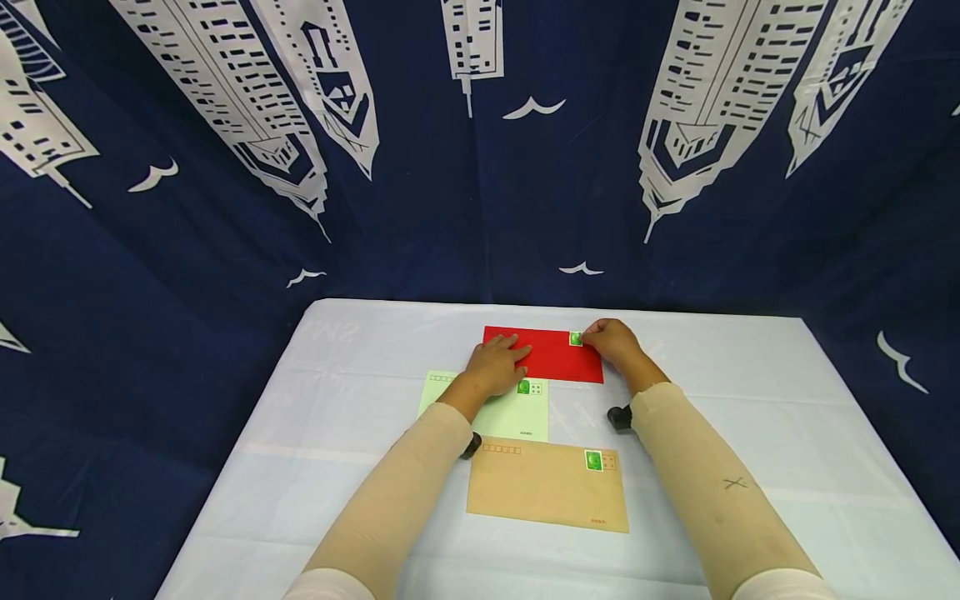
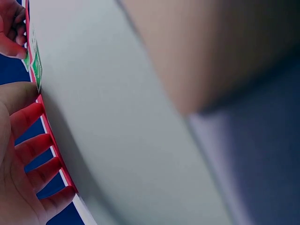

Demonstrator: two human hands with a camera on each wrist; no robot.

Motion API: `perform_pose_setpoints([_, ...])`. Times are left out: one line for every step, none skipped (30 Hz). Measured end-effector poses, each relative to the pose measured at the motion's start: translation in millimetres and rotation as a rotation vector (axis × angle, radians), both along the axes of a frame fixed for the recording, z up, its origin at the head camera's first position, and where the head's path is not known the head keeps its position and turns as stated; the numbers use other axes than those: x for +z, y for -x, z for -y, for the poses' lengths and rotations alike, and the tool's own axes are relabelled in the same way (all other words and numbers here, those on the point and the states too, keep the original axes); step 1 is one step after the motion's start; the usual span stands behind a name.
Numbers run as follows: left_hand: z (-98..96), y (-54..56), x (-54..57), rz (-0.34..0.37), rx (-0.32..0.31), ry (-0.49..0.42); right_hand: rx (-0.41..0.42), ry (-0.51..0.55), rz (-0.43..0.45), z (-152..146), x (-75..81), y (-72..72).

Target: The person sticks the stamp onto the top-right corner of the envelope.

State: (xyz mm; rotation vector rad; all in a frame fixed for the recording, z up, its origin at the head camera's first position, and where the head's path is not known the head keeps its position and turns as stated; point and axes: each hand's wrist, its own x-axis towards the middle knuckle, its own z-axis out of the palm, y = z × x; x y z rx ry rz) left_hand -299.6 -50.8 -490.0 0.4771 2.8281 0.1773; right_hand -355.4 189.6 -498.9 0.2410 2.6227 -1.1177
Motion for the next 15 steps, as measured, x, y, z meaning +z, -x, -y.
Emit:
perform_pose_setpoints([0.0,0.0,-0.1,0.0,-0.001,0.001,0.002,-0.001,-0.002,0.0,0.2,-0.4])
perform_pose_setpoints([0.0,-0.1,-0.3,-0.001,-0.002,0.002,0.003,-0.003,-0.004,0.0,0.2,-0.7])
perform_pose_setpoints([0.1,-0.1,-0.6,-0.001,-0.002,0.002,0.004,-0.003,-0.006,0.1,0.2,-0.9])
perform_pose_setpoints([0.2,-0.1,-0.8,-0.003,-0.003,0.001,0.004,-0.004,-0.009,0.3,0.3,-1.0])
perform_pose_setpoints([0.3,0.0,-1.1,-0.004,-0.003,0.002,0.003,-0.007,-0.011,0.4,0.3,-1.0])
perform_pose_setpoints([0.3,-0.1,-1.2,-0.004,-0.003,0.003,0.002,-0.01,-0.009,0.7,0.3,-1.0])
perform_pose_setpoints([0.3,-0.1,-1.4,-0.005,-0.003,0.005,0.002,-0.013,-0.008,0.8,0.5,-1.1])
perform_pose_setpoints([0.4,-0.1,-1.5,-0.007,-0.003,0.006,-0.001,-0.016,-0.007,1.1,0.5,-1.0])
perform_pose_setpoints([0.3,-0.3,-1.6,-0.007,-0.002,0.007,-0.004,-0.02,-0.002,1.4,0.5,-1.0])
perform_pose_setpoints([0.3,-0.2,-1.7,-0.007,-0.001,0.009,-0.004,-0.023,-0.001,1.4,0.6,-0.8])
perform_pose_setpoints([0.3,-0.3,-1.7,-0.008,-0.001,0.01,-0.006,-0.028,0.001,1.3,0.1,-0.3])
perform_pose_setpoints([0.2,-0.4,-1.7,-0.008,-0.001,0.01,-0.007,-0.034,0.003,1.2,-0.3,0.2])
perform_pose_setpoints([0.1,-0.4,-1.7,-0.009,0.0,0.01,-0.008,-0.038,0.003,1.0,-0.7,0.7])
perform_pose_setpoints([0.0,-0.3,-1.7,-0.009,0.0,0.009,-0.005,-0.042,0.002,0.8,-1.0,1.0])
perform_pose_setpoints([-0.2,-0.2,-1.7,-0.009,0.0,0.009,-0.006,-0.046,0.003,0.7,-1.3,1.3])
